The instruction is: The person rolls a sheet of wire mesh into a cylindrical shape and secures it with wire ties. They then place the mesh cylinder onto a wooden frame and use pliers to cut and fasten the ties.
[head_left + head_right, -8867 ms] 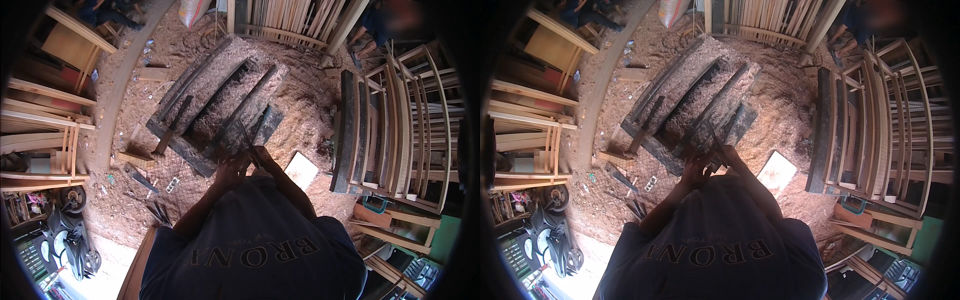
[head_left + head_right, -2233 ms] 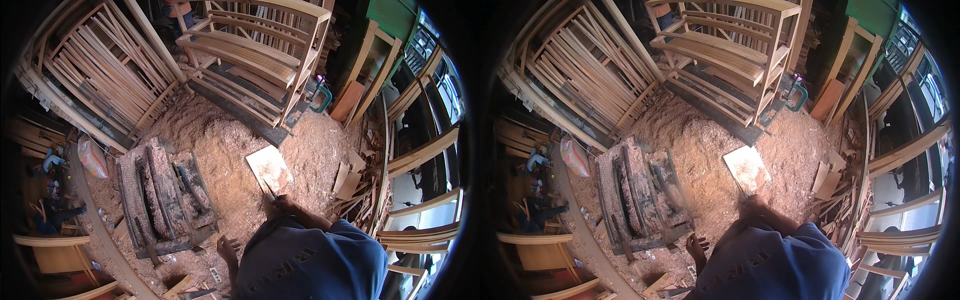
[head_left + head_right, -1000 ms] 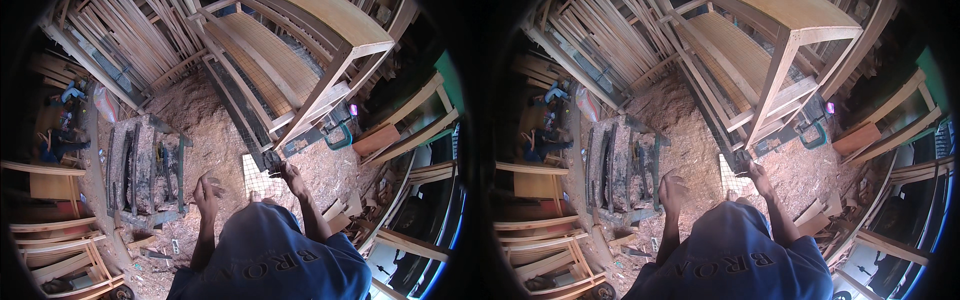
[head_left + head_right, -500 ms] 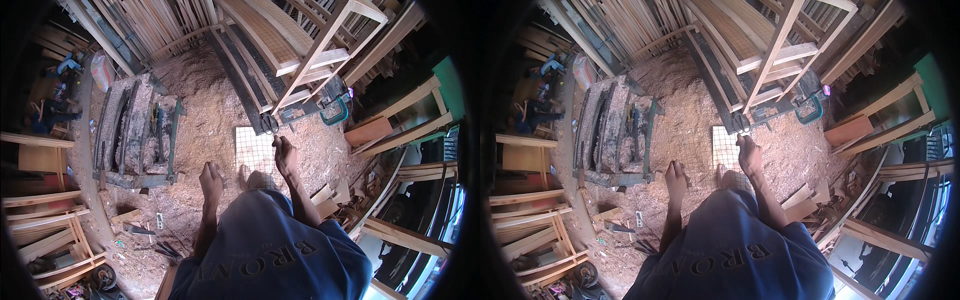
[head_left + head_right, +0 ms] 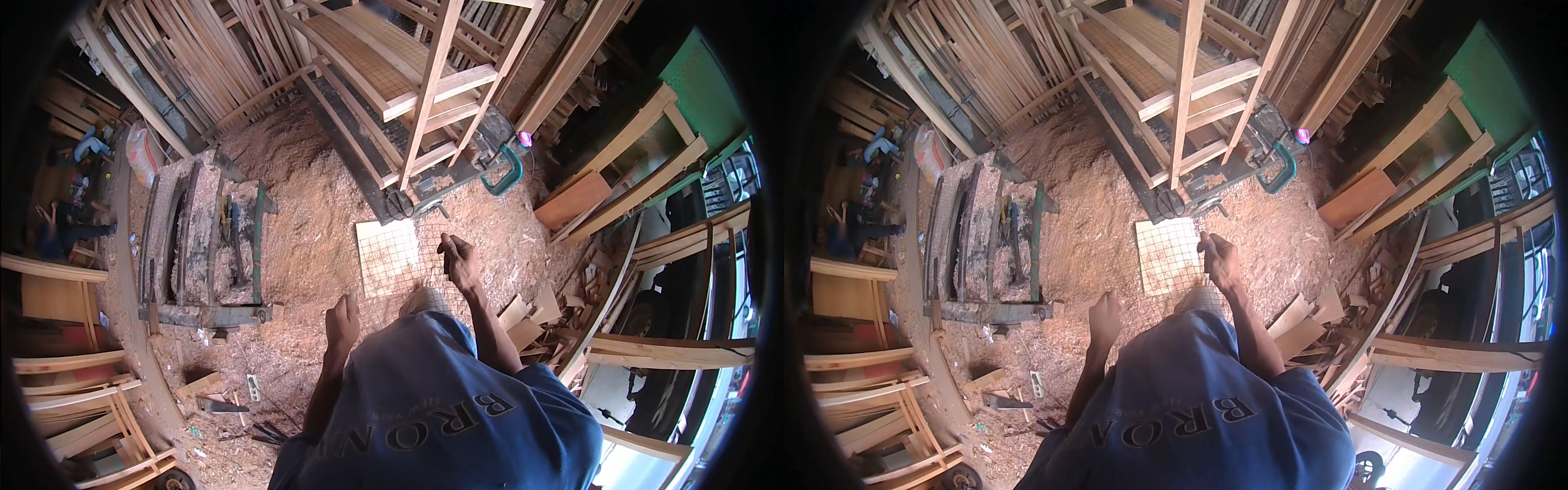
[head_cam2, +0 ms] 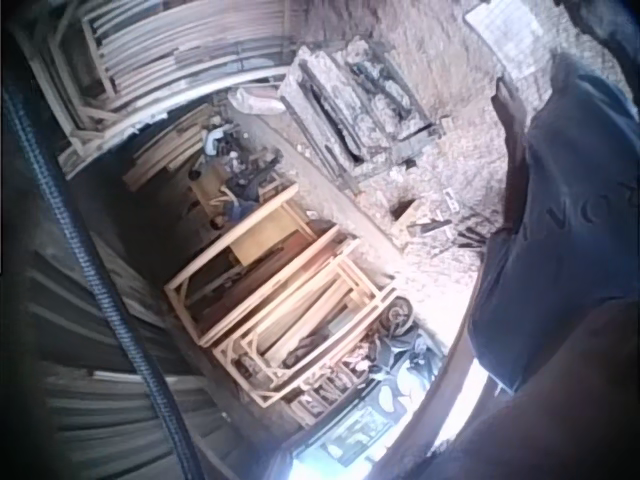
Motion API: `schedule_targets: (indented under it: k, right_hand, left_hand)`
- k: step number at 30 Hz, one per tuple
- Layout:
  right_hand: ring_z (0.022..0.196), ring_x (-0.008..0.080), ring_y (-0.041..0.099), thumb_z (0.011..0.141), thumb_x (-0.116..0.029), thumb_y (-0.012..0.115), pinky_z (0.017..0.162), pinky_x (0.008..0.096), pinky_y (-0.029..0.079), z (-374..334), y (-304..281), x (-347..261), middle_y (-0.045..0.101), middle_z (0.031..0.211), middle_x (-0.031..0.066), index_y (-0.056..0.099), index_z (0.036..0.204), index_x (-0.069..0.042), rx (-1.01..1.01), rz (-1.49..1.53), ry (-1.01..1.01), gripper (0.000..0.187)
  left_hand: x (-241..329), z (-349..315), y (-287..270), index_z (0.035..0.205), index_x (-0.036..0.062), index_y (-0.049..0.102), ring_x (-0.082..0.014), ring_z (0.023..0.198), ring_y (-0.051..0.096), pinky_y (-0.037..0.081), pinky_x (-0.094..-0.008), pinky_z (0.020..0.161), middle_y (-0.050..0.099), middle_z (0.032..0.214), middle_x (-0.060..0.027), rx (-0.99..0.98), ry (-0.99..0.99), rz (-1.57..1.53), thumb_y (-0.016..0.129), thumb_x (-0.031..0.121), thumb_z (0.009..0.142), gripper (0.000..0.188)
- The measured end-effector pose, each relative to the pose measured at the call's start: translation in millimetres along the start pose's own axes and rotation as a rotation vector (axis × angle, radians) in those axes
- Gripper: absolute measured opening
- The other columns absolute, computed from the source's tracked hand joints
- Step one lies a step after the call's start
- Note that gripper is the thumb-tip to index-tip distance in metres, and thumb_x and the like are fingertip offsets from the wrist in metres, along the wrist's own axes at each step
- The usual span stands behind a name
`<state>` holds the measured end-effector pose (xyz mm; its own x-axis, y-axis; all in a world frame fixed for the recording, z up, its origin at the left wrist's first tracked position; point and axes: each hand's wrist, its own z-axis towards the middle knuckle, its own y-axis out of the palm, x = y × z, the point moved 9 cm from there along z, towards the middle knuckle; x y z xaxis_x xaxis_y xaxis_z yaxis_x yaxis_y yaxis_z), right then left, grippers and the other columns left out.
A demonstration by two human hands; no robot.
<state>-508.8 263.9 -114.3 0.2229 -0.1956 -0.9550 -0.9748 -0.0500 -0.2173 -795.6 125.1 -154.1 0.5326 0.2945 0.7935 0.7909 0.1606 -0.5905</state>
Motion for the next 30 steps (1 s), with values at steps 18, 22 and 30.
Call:
schedule_targets:
  k: [18, 22, 30]
  right_hand:
    - [0.053, 0.0174, 0.057, 0.106, -0.036, 0.049, 0.043, 0.029, 0.043, 100.8, -113.8, -61.5, 0.06, 0.071, 0.0098, 0.053, 0.099, -0.006, -0.036, 0.977, -0.39, 0.031]
    - [0.063, 0.0182, 0.063, 0.104, -0.024, 0.054, 0.052, 0.0301, 0.05, 159.5, -92.3, -124.6, 0.065, 0.082, 0.0122, 0.055, 0.105, -0.004, -0.326, 1.144, -0.327, 0.02]
    - [0.066, 0.0152, 0.063, 0.103, -0.018, 0.056, 0.054, 0.0279, 0.049, 226.4, -82.8, -179.9, 0.068, 0.087, 0.0101, 0.059, 0.107, -0.002, -0.391, 1.133, -0.251, 0.016]
  left_hand:
    - [417.8, 88.5, -36.4, 0.098, 0.0035, 0.071, -0.014, 0.057, 0.07, 0.049, -0.0249, 0.046, 0.076, 0.079, -0.0068, 0.537, 1.223, 0.356, 0.072, 0.016, 0.09, 0.015]
    - [558.4, 122.5, -58.2, 0.09, 0.003, 0.07, -0.0243, 0.06, 0.068, 0.049, -0.0339, 0.053, 0.072, 0.078, -0.009, 0.446, 1.301, 0.69, 0.074, 0.009, 0.084, 0.009]
    - [637.9, 157.6, -57.7, 0.088, 0.0043, 0.07, -0.0267, 0.083, 0.06, 0.044, -0.0374, 0.077, 0.066, 0.086, -0.008, 0.474, 1.362, 0.94, 0.077, 0.008, 0.077, 0.013]
